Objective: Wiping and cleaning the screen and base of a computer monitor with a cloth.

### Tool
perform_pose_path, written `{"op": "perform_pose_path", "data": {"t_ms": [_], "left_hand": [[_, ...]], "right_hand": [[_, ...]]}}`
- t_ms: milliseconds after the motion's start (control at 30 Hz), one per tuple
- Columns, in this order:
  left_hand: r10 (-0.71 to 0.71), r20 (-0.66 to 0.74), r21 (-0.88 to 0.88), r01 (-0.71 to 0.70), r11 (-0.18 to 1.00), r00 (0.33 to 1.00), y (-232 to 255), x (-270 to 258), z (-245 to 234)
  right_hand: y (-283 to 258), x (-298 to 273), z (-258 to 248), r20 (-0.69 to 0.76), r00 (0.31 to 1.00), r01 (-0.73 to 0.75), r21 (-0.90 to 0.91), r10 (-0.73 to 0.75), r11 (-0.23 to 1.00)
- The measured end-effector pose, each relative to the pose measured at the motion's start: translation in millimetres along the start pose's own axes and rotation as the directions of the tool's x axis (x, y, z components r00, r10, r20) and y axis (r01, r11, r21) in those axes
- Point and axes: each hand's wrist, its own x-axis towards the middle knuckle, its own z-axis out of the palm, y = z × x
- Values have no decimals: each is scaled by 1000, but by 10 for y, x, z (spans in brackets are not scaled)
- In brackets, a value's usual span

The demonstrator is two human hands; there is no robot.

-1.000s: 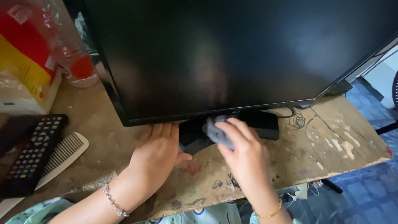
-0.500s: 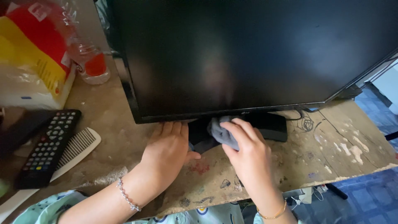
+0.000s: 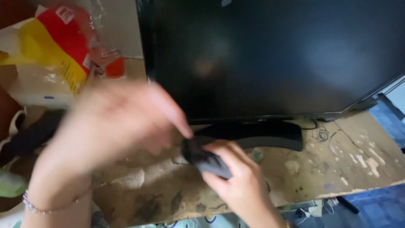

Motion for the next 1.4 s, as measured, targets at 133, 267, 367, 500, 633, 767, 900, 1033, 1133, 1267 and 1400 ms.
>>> {"op": "perform_pose_path", "data": {"t_ms": [133,267,367,500,633,767,900,1033,1133,1267,1400], "left_hand": [[277,-698,-50,-432,901,660,-565,87,-169],[268,-753,-156,-560,814,601,-699,315,-203],[366,-578,-25,-464,885,730,-568,382,-163],[195,-375,-188,-280,941,906,-593,420,-180],[39,-387,-121,-92,988,921,-597,403,-225],[77,-384,-132,-137,982,920,-597,406,-220],[60,-379,-146,-124,981,923,-620,418,-224],[75,-363,-191,-152,970,929,-500,373,-229],[85,-370,-146,-148,978,925,-560,404,-252],[56,-364,-184,-130,974,930,-538,403,-234],[63,-375,-152,-128,980,925,-562,401,-236]], "right_hand": [[-288,40,292,94,994,-73,238,52,969],[-452,238,491,65,997,-43,215,30,976],[-603,410,522,14,997,67,229,-72,971],[-792,526,532,-130,991,53,278,-17,959],[-688,438,689,-225,974,67,306,3,950],[-606,412,706,-173,985,67,242,-25,968],[-759,511,505,-160,986,21,331,34,943],[-866,572,421,-276,961,132,365,-28,922],[-697,464,633,-194,977,-25,281,82,959],[-604,439,676,-134,991,17,160,5,987],[-833,626,426,-164,986,28,304,23,952]]}}
